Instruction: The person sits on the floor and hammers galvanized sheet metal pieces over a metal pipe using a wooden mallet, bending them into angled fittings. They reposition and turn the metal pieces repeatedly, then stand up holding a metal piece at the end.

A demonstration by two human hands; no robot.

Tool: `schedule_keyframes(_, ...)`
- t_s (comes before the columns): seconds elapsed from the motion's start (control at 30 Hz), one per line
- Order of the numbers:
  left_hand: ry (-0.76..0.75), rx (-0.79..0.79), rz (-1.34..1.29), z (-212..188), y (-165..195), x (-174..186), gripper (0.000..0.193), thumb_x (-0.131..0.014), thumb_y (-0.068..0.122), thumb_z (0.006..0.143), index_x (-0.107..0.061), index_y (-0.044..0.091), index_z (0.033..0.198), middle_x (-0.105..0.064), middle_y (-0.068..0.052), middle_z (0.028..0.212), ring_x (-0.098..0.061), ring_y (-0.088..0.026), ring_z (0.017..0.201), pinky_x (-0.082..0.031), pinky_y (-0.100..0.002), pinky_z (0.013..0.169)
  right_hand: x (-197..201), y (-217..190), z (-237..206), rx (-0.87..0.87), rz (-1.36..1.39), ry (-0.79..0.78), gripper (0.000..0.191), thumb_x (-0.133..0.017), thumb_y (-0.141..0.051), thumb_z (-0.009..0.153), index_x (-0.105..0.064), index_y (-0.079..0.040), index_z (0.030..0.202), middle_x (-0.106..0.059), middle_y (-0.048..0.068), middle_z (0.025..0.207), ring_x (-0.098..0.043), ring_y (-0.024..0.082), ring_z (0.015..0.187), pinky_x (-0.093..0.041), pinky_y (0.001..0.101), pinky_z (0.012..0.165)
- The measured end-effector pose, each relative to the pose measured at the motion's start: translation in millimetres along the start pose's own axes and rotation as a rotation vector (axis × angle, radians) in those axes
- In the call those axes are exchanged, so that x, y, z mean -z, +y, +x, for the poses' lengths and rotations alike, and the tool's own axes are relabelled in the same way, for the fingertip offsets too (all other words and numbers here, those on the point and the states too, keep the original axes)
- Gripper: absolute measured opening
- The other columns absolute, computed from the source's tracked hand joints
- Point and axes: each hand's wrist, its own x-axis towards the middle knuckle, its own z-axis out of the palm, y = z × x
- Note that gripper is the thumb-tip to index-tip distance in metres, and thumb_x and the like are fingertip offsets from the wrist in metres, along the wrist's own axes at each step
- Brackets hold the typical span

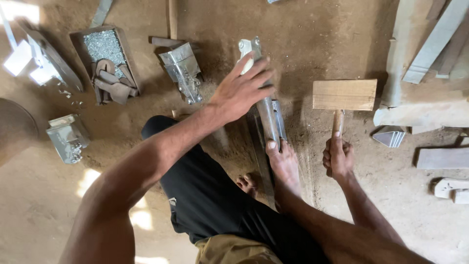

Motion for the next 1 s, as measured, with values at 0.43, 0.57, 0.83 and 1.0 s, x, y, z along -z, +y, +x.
schedule_keyframes(0.43, 0.477, 1.447, -1.339, 23.3, 9.2, -132.1, 0.092, -0.026, 0.074, 0.098, -0.018, 0.008, 0.162, -0.029, -0.021, 0.166, -0.034, -0.038, 0.151, -0.031, -0.046, 0.121, -23.9, -83.2, -27.4, 0.637, -0.384, 0.006, 0.041, -0.052, -0.033, 0.108, -0.059, -0.011, 0.075, -0.05, 0.0, 0.05, -0.044, 0.007, 0.035, -0.035, 0.028, 0.029)
schedule_keyframes(0.57, 0.393, 1.596, -1.35, 28.0, 12.6, -114.4, 0.09, -0.022, 0.073, 0.094, -0.019, 0.013, 0.161, -0.026, -0.017, 0.166, -0.029, -0.035, 0.151, -0.026, -0.048, 0.118, -2.2, -126.9, -64.9, 0.975, -0.126, -0.101, 0.035, -0.052, -0.03, 0.11, -0.054, -0.013, 0.08, -0.053, 0.001, 0.062, -0.043, 0.006, 0.043, -0.036, 0.0244, 0.033)
schedule_keyframes(0.83, 0.3, 1.735, -1.331, 40.8, 6.8, -117.0, 0.102, -0.016, 0.073, 0.108, -0.053, -0.019, 0.13, -0.055, -0.035, 0.119, -0.061, -0.047, 0.11, -0.048, -0.054, 0.094, -26.7, -72.5, -32.1, 0.729, -0.684, -0.044, 0.038, -0.05, -0.031, 0.108, -0.069, -0.002, 0.09, -0.055, 0.001, 0.052, -0.042, 0.008, 0.033, -0.032, 0.028, 0.025)
schedule_keyframes(1.0, 0.423, 1.655, -1.445, 31.5, -7.1, -141.5, 0.076, -0.025, 0.077, 0.097, -0.058, 0.01, 0.111, -0.067, -0.006, 0.099, -0.067, -0.021, 0.093, -0.053, -0.037, 0.082, -18.3, -44.3, -26.0, 0.8, 0.134, -0.073, 0.035, -0.05, -0.033, 0.111, -0.061, -0.007, 0.089, -0.06, 0.003, 0.059, -0.048, 0.004, 0.041, -0.039, 0.0213, 0.031)
